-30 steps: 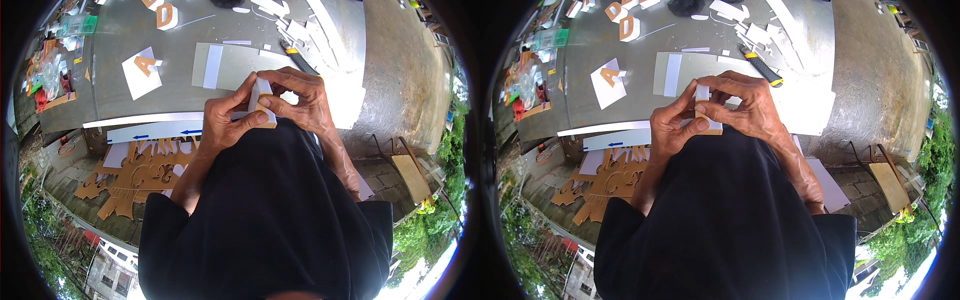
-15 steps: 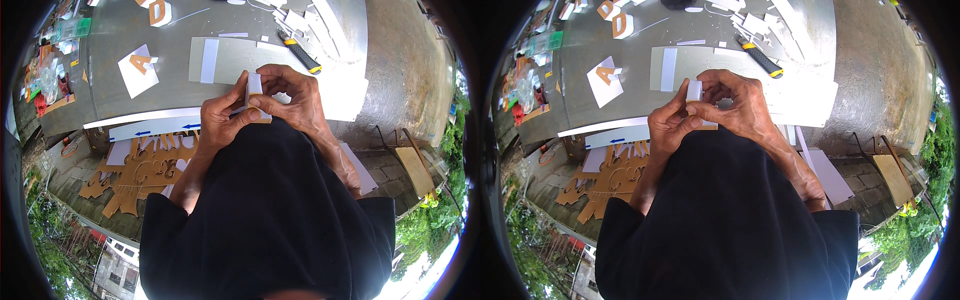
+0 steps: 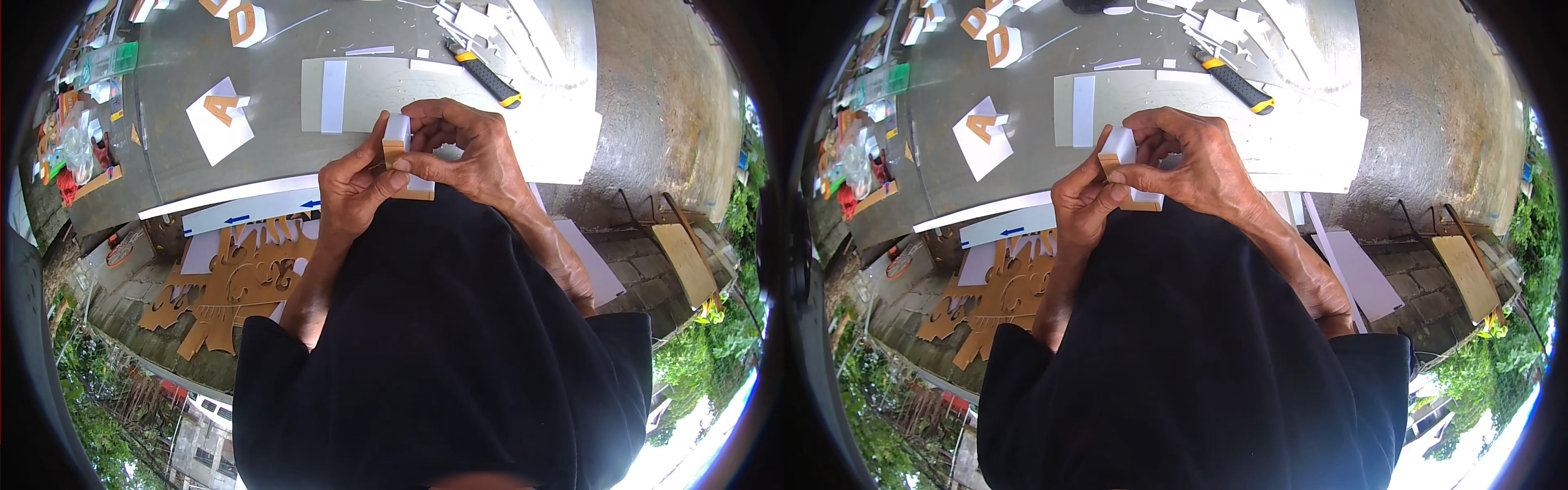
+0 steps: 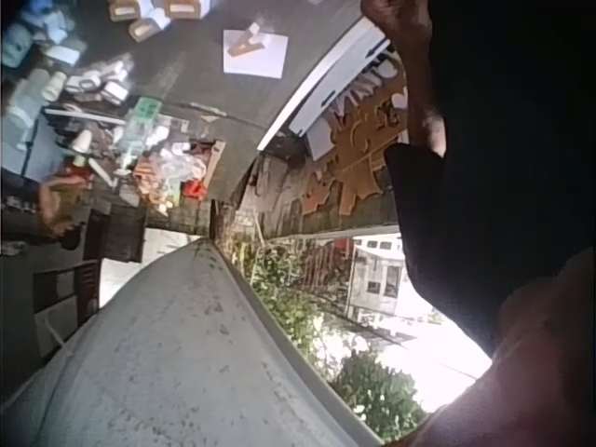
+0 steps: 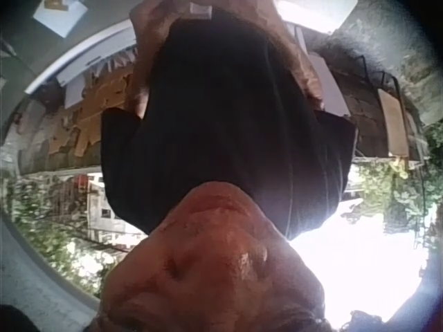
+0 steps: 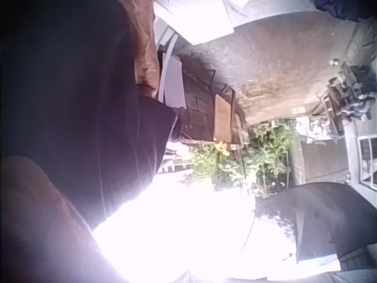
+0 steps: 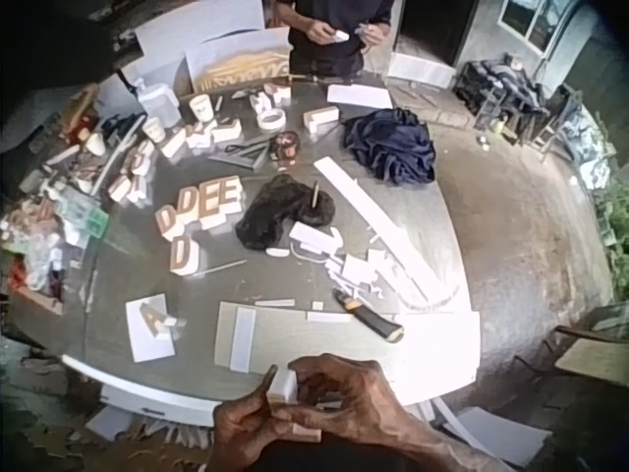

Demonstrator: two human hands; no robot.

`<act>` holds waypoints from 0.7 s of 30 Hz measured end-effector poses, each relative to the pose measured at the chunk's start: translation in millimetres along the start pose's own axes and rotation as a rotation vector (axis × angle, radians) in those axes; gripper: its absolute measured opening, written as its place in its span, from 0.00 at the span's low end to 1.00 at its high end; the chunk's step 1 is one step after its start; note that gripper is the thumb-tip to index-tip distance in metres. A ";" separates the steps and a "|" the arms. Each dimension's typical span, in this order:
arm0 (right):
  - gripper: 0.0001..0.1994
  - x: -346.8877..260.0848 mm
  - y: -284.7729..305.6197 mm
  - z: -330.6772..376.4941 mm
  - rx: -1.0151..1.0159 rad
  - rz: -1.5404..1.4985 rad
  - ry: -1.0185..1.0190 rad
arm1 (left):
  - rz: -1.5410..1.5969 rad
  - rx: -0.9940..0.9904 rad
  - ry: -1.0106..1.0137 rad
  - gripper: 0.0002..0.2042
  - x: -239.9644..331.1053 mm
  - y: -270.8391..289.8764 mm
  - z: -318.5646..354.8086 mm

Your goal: Cutting and assembling 3D letters for a sign.

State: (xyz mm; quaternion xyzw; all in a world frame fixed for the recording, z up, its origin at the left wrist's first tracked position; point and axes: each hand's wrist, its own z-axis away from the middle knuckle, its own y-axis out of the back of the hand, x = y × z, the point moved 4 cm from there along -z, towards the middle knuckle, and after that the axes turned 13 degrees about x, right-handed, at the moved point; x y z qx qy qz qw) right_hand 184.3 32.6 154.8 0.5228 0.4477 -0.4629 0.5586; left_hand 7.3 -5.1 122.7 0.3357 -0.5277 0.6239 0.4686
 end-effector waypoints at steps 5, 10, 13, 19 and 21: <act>0.20 12.6 0.6 0.0 0.014 -0.255 -0.230 | 0.058 0.034 0.044 0.32 -4.4 2.2 -1.7; 0.13 20.5 7.5 -9.9 -0.077 -0.372 -0.359 | 0.053 0.024 0.036 0.33 1.9 -6.7 -1.0; 0.12 24.3 7.7 -10.4 -0.116 -0.379 -0.387 | 0.030 -0.013 0.013 0.33 4.2 -9.4 -0.2; 0.09 27.4 10.9 -10.6 -0.116 -0.432 -0.382 | -0.190 -0.037 -0.085 0.32 6.2 -9.1 3.1; 0.09 28.7 13.5 -11.2 -0.126 -0.421 -0.379 | -0.300 -0.056 -0.187 0.33 5.0 -9.0 2.0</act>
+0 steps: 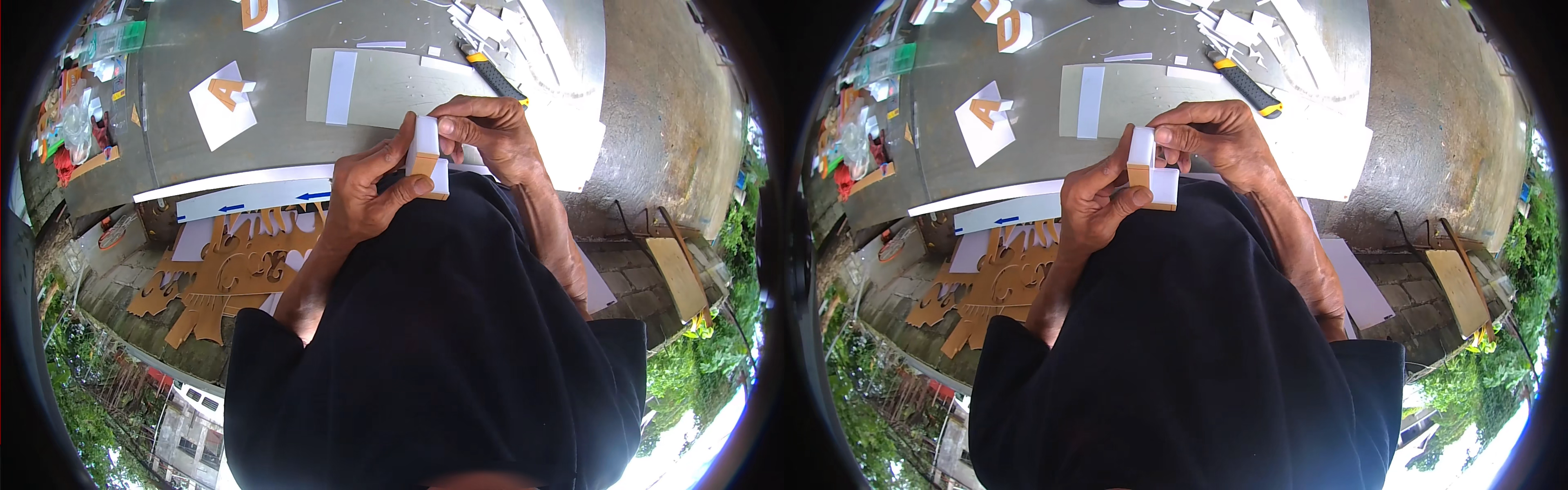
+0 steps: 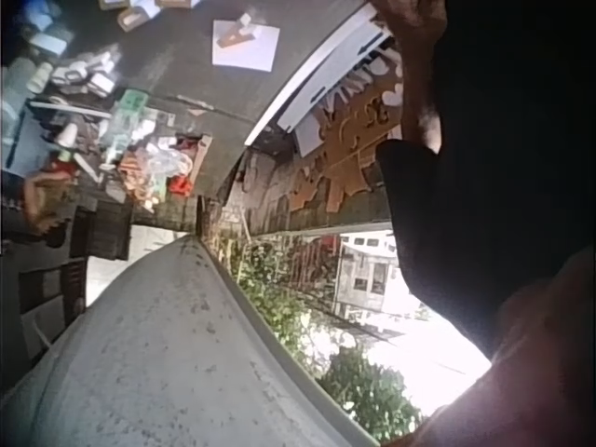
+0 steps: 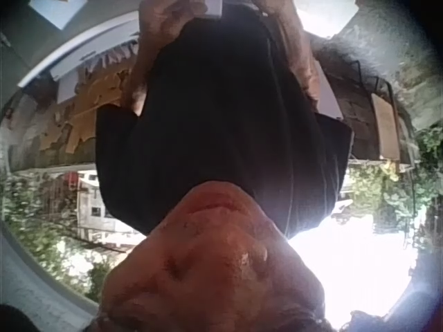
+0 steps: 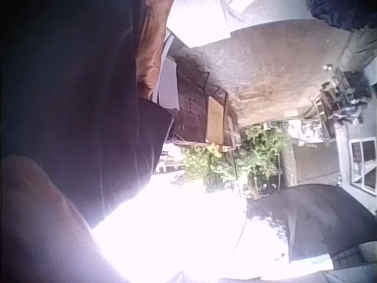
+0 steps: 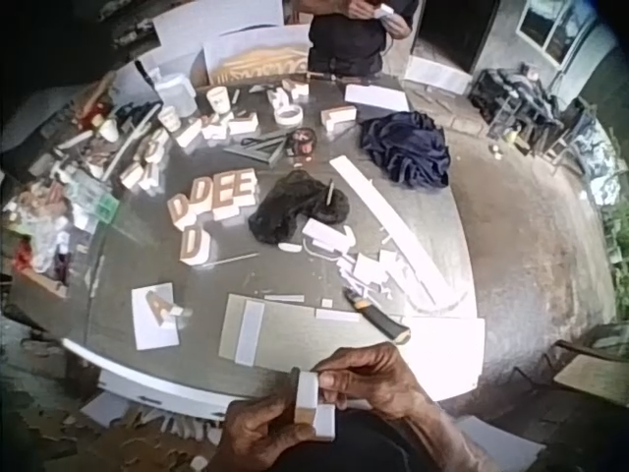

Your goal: Cutting and assembling 3D letters for a sign.

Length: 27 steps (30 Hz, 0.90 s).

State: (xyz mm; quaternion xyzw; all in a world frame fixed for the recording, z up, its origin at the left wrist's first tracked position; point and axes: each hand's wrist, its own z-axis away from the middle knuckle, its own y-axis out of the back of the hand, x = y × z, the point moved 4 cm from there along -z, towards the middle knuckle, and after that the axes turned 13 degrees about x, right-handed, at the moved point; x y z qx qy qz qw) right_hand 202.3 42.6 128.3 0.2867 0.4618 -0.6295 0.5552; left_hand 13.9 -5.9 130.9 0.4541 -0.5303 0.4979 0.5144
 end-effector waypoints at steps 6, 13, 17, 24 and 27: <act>0.10 5.4 2.8 0.3 -0.026 -0.041 0.018 | 0.018 -0.020 0.011 0.32 1.6 0.4 -1.9; 0.10 0.3 0.2 2.9 -0.029 0.026 0.020 | 0.326 0.028 0.243 0.29 -2.4 -0.9 -4.4; 0.10 1.4 0.3 0.0 0.011 0.067 -0.001 | 0.375 0.036 0.341 0.26 -11.1 3.7 -8.0; 0.08 7.3 -1.3 -3.1 0.068 0.115 -0.048 | 0.395 0.024 0.471 0.24 -14.9 3.6 -8.6; 0.08 9.4 -1.7 -5.8 0.074 0.132 -0.052 | 0.401 0.033 0.493 0.24 -14.6 3.2 -10.1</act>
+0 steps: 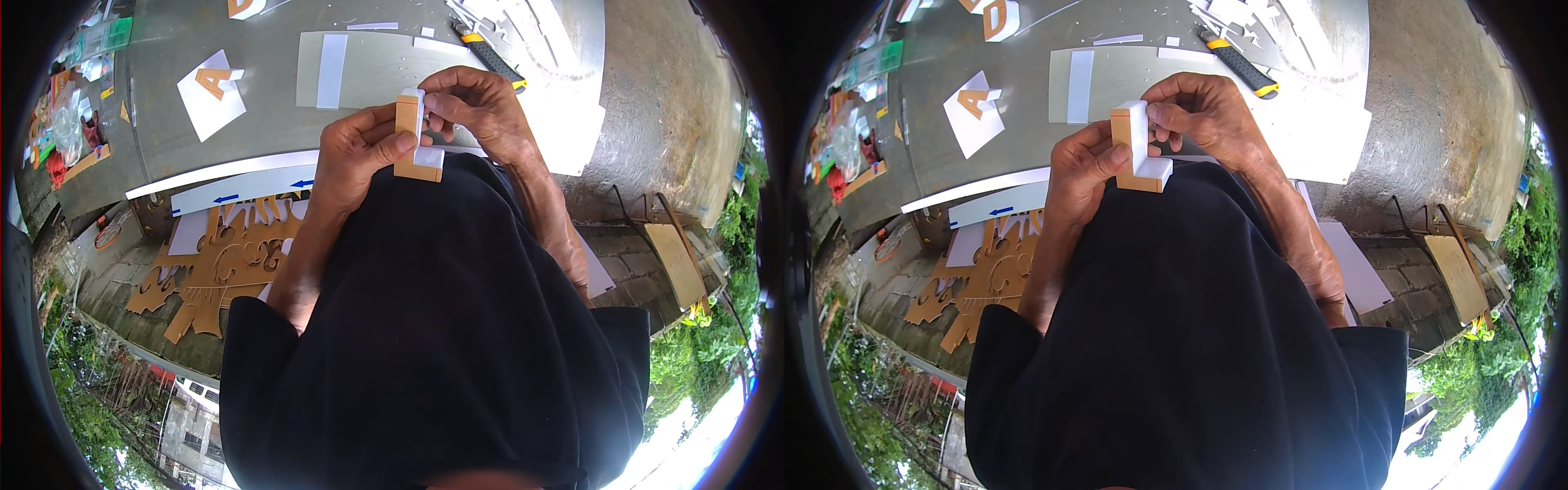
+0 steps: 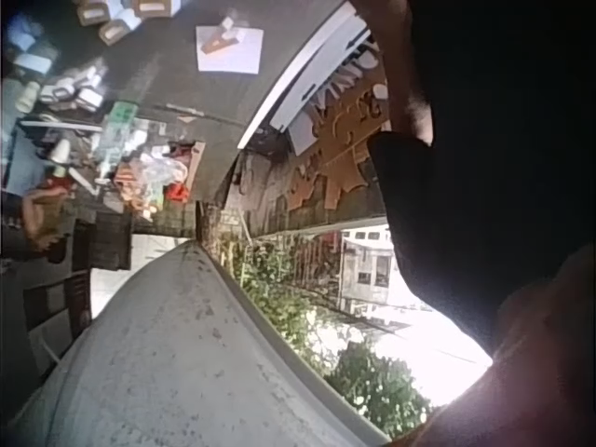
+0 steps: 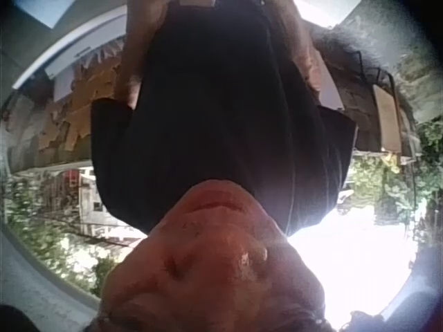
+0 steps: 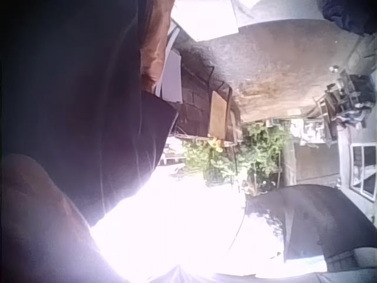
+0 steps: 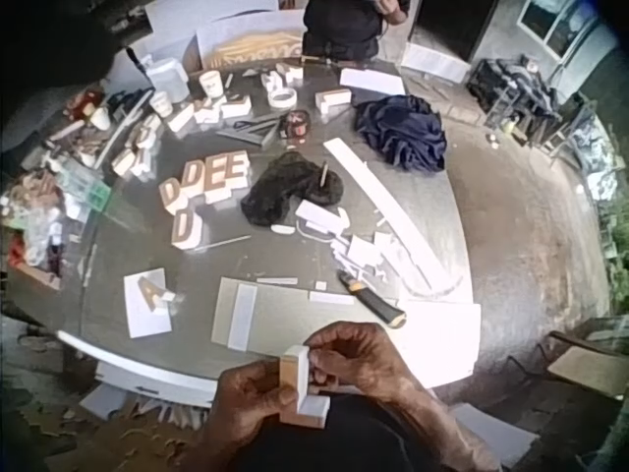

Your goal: Cutting and assembling 3D letters for a sign.

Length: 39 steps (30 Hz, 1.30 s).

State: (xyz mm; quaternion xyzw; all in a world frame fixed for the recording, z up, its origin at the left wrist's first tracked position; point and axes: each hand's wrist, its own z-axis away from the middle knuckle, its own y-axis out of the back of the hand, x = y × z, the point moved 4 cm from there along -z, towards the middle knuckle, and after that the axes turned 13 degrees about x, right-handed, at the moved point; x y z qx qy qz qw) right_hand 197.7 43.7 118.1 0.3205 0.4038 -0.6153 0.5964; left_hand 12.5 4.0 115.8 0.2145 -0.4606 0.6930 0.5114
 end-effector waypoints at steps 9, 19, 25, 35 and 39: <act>0.15 4.7 -2.5 1.0 0.053 0.132 0.049 | -0.120 0.087 0.023 0.24 -0.4 2.8 -2.0; 0.27 1.2 -4.9 4.1 0.063 0.329 0.162 | -0.056 0.103 0.120 0.24 -7.5 13.0 -7.0; 0.26 3.6 -8.1 7.0 0.015 0.357 0.140 | -0.039 0.115 0.075 0.23 -9.0 21.3 -10.8; 0.16 3.8 9.5 0.3 -0.140 0.142 -0.001 | 0.087 0.210 0.021 0.19 9.3 41.4 -37.9; 0.20 8.6 2.8 -0.4 -0.127 0.034 0.021 | 0.078 0.254 0.119 0.21 7.6 45.3 -54.3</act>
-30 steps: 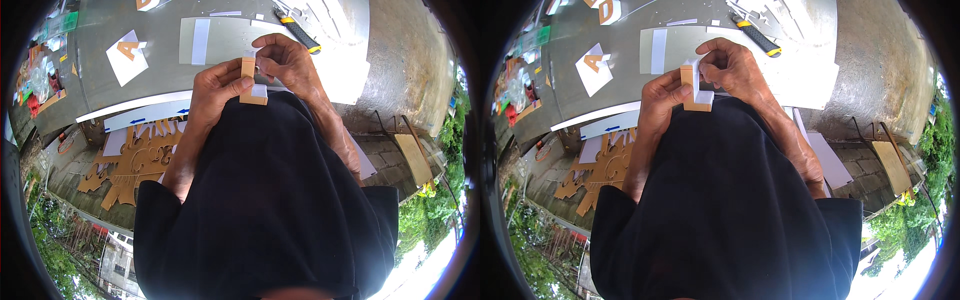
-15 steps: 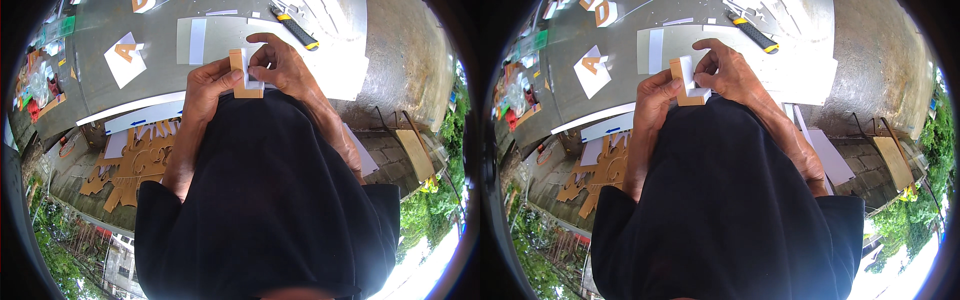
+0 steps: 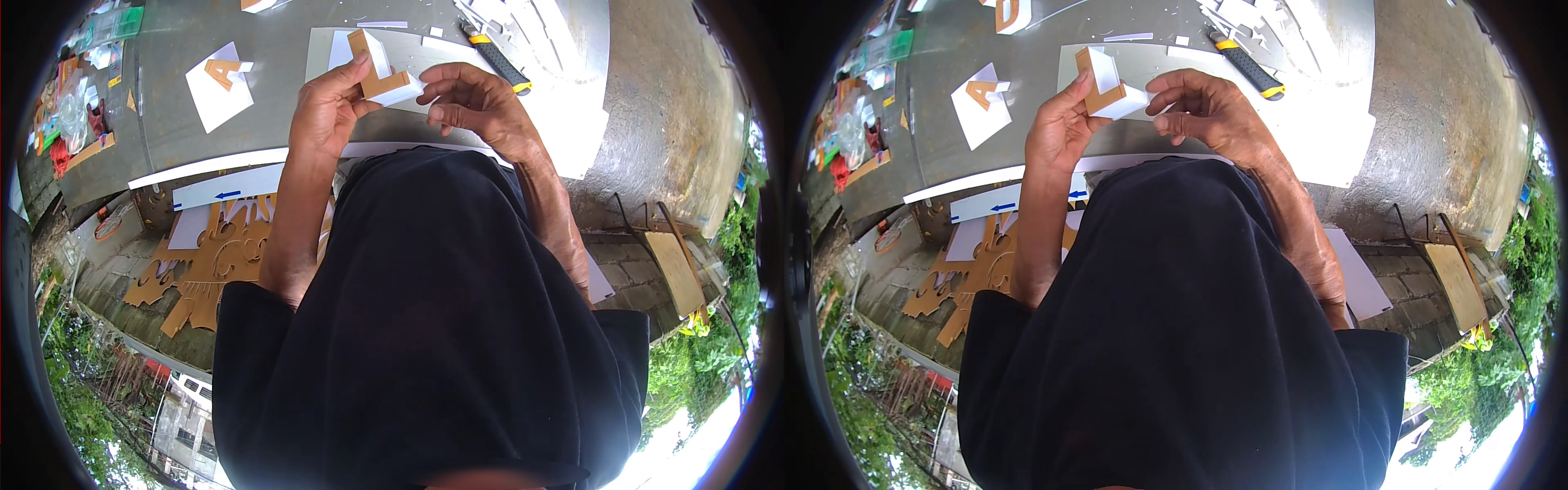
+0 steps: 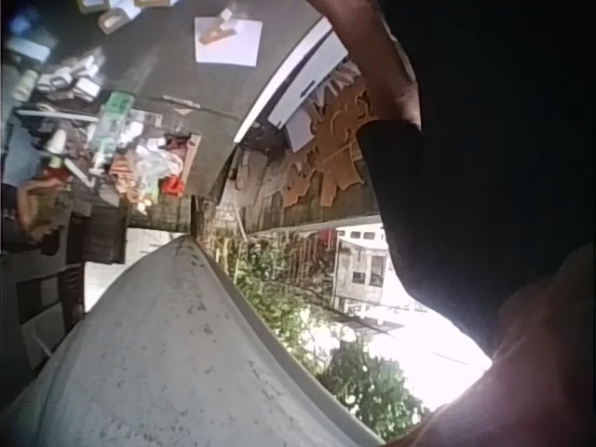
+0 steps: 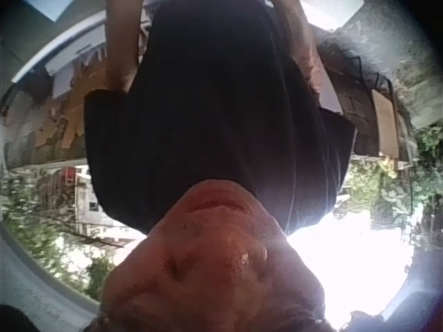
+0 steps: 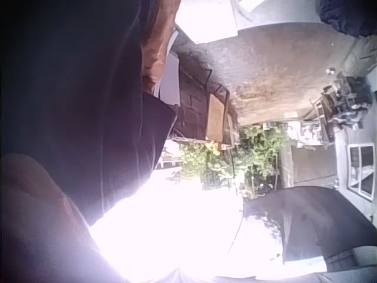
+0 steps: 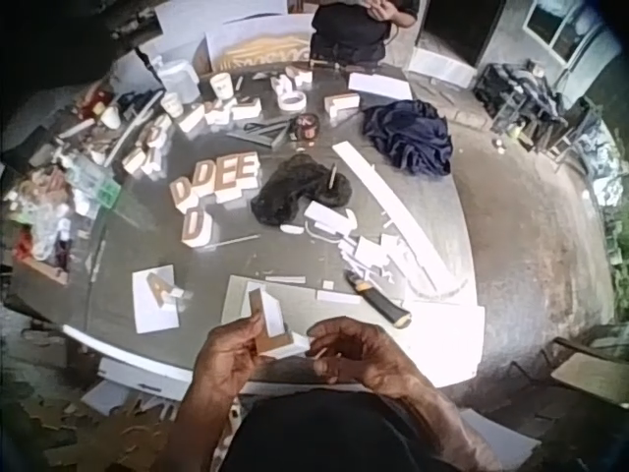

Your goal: Cutting and assembling 3D letters for a sign.

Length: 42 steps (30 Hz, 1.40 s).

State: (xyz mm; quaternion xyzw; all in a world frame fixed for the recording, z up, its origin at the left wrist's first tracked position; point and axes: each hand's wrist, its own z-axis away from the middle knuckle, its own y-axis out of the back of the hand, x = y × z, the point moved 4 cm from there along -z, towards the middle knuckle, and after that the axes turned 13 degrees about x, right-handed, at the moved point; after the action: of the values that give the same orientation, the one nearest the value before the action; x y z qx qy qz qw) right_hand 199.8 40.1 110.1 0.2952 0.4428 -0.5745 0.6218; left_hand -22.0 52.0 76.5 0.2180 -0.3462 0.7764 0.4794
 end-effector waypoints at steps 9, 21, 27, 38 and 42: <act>0.18 -2.9 -5.0 -2.5 0.001 -0.024 0.138 | 0.026 -0.125 0.001 0.20 2.1 -10.8 2.2; 0.16 -1.4 2.0 -3.3 0.000 -0.027 0.215 | -0.027 -0.075 -0.053 0.19 14.5 -29.6 16.2; 0.19 0.7 7.2 -8.8 0.007 -0.130 0.148 | -0.058 0.063 -0.154 0.22 23.8 -55.5 18.1; 0.16 3.2 16.3 -16.0 0.195 -0.063 0.290 | -0.137 0.073 -0.217 0.23 24.7 -75.4 8.1; 0.16 3.0 18.8 -17.6 0.204 -0.033 0.299 | -0.137 0.071 -0.222 0.22 23.2 -74.7 4.4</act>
State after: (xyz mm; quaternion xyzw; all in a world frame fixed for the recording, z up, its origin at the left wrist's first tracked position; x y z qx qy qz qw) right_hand 214.2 57.3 97.1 0.4316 0.4747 -0.5762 0.5064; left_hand 34.7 85.0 119.4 0.3426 -0.3539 0.7245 0.4823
